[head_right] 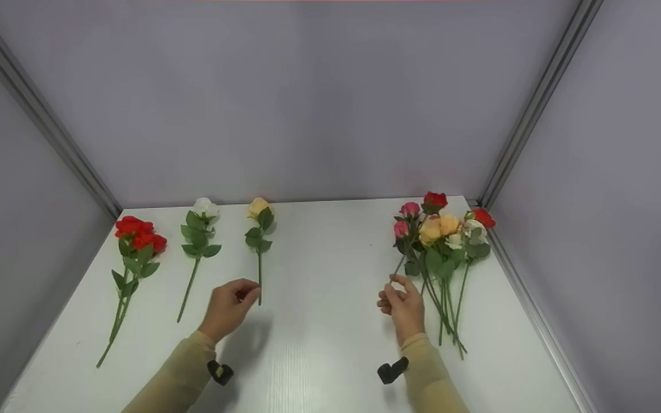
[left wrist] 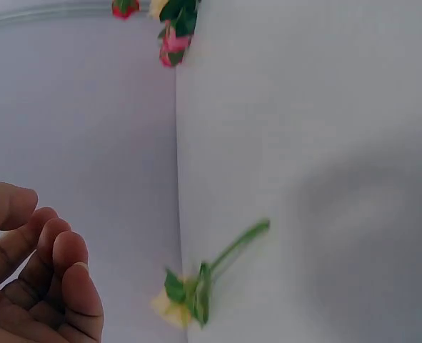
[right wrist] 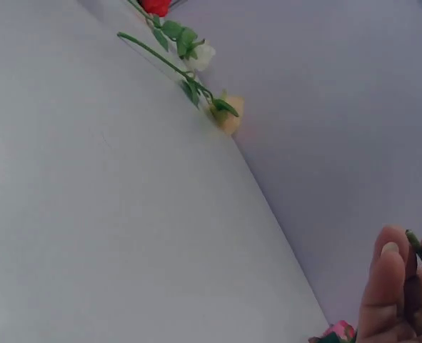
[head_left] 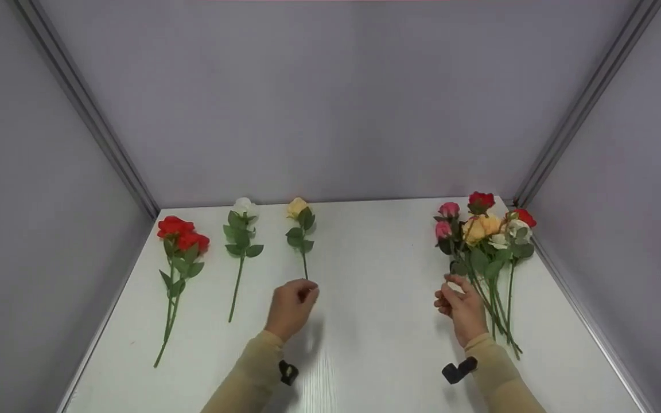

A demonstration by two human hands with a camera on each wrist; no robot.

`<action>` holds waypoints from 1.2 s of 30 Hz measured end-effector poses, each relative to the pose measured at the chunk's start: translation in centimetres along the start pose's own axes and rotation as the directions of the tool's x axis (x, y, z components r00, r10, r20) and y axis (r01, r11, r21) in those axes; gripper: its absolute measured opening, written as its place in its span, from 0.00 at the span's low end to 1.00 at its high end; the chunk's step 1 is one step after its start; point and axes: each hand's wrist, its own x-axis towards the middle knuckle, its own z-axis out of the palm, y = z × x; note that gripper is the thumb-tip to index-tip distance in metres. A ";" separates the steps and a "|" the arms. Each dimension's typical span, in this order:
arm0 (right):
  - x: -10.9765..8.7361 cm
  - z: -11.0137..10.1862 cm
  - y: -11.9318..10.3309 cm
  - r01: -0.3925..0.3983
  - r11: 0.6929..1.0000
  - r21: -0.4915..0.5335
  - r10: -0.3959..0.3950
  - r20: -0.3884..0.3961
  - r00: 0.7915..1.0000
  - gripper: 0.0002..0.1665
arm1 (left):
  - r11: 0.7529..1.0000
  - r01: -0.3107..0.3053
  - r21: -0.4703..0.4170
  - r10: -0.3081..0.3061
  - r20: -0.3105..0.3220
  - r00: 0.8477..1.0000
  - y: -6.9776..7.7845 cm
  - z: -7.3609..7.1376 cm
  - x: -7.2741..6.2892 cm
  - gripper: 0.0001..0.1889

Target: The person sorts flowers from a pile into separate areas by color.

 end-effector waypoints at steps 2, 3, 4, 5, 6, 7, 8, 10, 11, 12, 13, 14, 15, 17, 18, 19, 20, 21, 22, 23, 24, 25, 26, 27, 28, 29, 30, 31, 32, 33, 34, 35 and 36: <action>-0.3 1.4 0.7 -0.009 1.000 0.004 0.009 0.018 1.000 0.20 | 0.999 0.010 -0.045 -0.006 0.077 0.997 1.1 2.5 -0.1 0.05; -0.5 2.1 1.0 -0.013 1.000 -0.002 0.013 0.030 0.999 0.19 | 0.998 0.025 -0.065 -0.017 0.114 0.993 1.5 3.7 -0.2 0.06; -0.6 2.8 1.3 -0.017 1.000 -0.010 0.017 0.044 0.999 0.19 | 0.995 0.050 -0.084 -0.037 0.145 0.989 2.0 4.8 -0.2 0.07; -0.8 3.4 1.5 -0.017 1.000 -0.018 0.018 0.059 0.998 0.19 | 0.991 0.078 -0.107 -0.058 0.174 0.983 2.4 5.8 -0.2 0.08; -1.0 4.0 1.7 -0.018 1.000 -0.024 0.020 0.075 0.997 0.18 | 0.984 0.115 -0.134 -0.087 0.199 0.976 2.7 6.7 -0.1 0.09; -1.1 4.7 1.9 -0.021 0.999 -0.030 0.024 0.093 0.995 0.18 | 0.973 0.160 -0.164 -0.122 0.220 0.968 3.0 7.6 -0.1 0.10; -1.3 5.3 2.0 -0.023 0.999 -0.036 0.027 0.111 0.993 0.17 | 0.958 0.211 -0.196 -0.162 0.236 0.958 3.3 8.3 0.1 0.11; -1.6 6.3 2.2 -0.034 0.998 -0.044 0.040 0.148 0.988 0.17 | 0.913 0.312 -0.263 -0.245 0.256 0.935 3.7 9.5 0.4 0.12; -1.7 6.8 2.3 -0.040 0.998 -0.050 0.047 0.167 0.985 0.17 | 0.887 0.354 -0.298 -0.280 0.263 0.923 3.8 9.9 0.5 0.13; -1.9 7.2 2.4 -0.046 0.997 -0.057 0.056 0.185 0.981 0.17 | 0.864 0.384 -0.325 -0.306 0.266 0.914 3.9 10.3 0.5 0.13; -2.1 7.6 2.5 -0.050 0.997 -0.064 0.062 0.207 0.976 0.16 | 0.847 0.402 -0.348 -0.323 0.265 0.909 4.0 10.6 0.6 0.13; -2.2 7.9 2.6 -0.049 0.996 -0.073 0.064 0.229 0.971 0.16 | 0.835 0.413 -0.363 -0.333 0.263 0.905 4.1 10.8 0.6 0.14; -2.4 8.2 2.7 -0.045 0.996 -0.082 0.065 0.254 0.965 0.15 | 0.828 0.417 -0.375 -0.338 0.261 0.904 4.1 11.0 0.6 0.14; -2.8 8.5 2.9 -0.031 0.994 -0.103 0.061 0.302 0.951 0.14 | 0.832 0.405 -0.380 -0.329 0.252 0.910 4.3 11.2 0.4 0.13; -3.1 8.6 3.0 -0.023 0.994 -0.111 0.058 0.322 0.945 0.14 | 0.837 0.397 -0.377 -0.322 0.246 0.914 4.4 11.3 0.3 0.13; -3.4 8.7 3.2 -0.012 0.992 -0.124 0.053 0.337 0.940 0.15 | 0.841 0.391 -0.374 -0.319 0.243 0.916 4.4 11.4 0.1 0.12; -3.6 8.7 3.3 0.000 0.991 -0.135 0.047 0.345 0.937 0.16 | 0.845 0.387 -0.370 -0.315 0.241 0.918 4.5 11.5 -0.1 0.10; -3.9 8.7 3.5 0.009 0.989 -0.145 0.042 0.348 0.937 0.17 | 0.848 0.382 -0.367 -0.310 0.240 0.920 4.6 11.6 -0.2 0.09; -4.1 8.9 3.5 0.020 0.988 -0.154 0.036 0.352 0.935 0.17 | 0.851 0.375 -0.368 -0.306 0.235 0.923 4.6 11.6 -0.3 0.08; -4.3 8.9 3.6 0.026 0.987 -0.160 0.033 0.356 0.934 0.17 | 0.852 0.372 -0.369 -0.302 0.235 0.924 4.6 11.6 -0.4 0.07; -4.4 9.0 3.6 0.034 0.985 -0.167 0.029 0.361 0.932 0.16 | 0.853 0.367 -0.371 -0.295 0.235 0.926 4.5 11.6 -0.6 0.07; -4.6 9.0 3.6 0.037 0.985 -0.166 0.027 0.369 0.929 0.16 | 0.855 0.360 -0.373 -0.287 0.237 0.928 4.5 11.6 -0.7 0.07; -4.7 9.0 3.7 0.036 0.985 -0.166 0.030 0.379 0.925 0.14 | 0.861 0.350 -0.368 -0.277 0.239 0.931 4.4 11.5 -0.8 0.07; -4.7 9.0 3.8 0.031 0.985 -0.170 0.039 0.394 0.918 0.13 | 0.867 0.341 -0.364 -0.266 0.240 0.934 4.4 11.4 -1.0 0.07; -4.8 8.9 3.8 0.029 0.984 -0.178 0.048 0.413 0.909 0.12 | 0.873 0.331 -0.358 -0.255 0.242 0.936 4.3 11.2 -1.1 0.08; -4.8 8.8 3.8 0.034 0.981 -0.192 0.054 0.434 0.899 0.12 | 0.882 0.318 -0.348 -0.243 0.241 0.940 4.3 10.9 -1.2 0.08; -4.8 8.6 3.7 0.040 0.978 -0.204 0.059 0.455 0.888 0.13 | 0.892 0.302 -0.337 -0.230 0.237 0.944 4.2 10.5 -1.4 0.07; -4.8 8.3 3.7 0.054 0.973 -0.223 0.060 0.474 0.879 0.14 | 0.901 0.288 -0.324 -0.219 0.234 0.947 4.1 10.0 -1.5 0.07; -4.7 7.9 3.6 0.074 0.965 -0.252 0.061 0.489 0.870 0.16 | 0.908 0.277 -0.313 -0.210 0.231 0.950 4.0 9.4 -1.6 0.06; -4.5 7.5 3.5 0.098 0.955 -0.281 0.059 0.503 0.863 0.18 | 0.913 0.267 -0.308 -0.202 0.228 0.952 3.8 8.7 -1.7 0.06; -4.3 6.9 3.3 0.124 0.942 -0.311 0.055 0.509 0.859 0.20 | 0.918 0.254 -0.303 -0.191 0.224 0.956 3.6 7.8 -1.8 0.05; -4.0 6.2 3.2 0.145 0.929 -0.341 0.052 0.507 0.860 0.22 | 0.924 0.237 -0.300 -0.176 0.218 0.960 3.3 6.8 -1.8 0.05; -3.6 5.4 3.1 0.160 0.916 -0.368 0.049 0.498 0.866 0.23 | 0.928 0.223 -0.298 -0.164 0.211 0.964 3.0 5.8 -1.9 0.05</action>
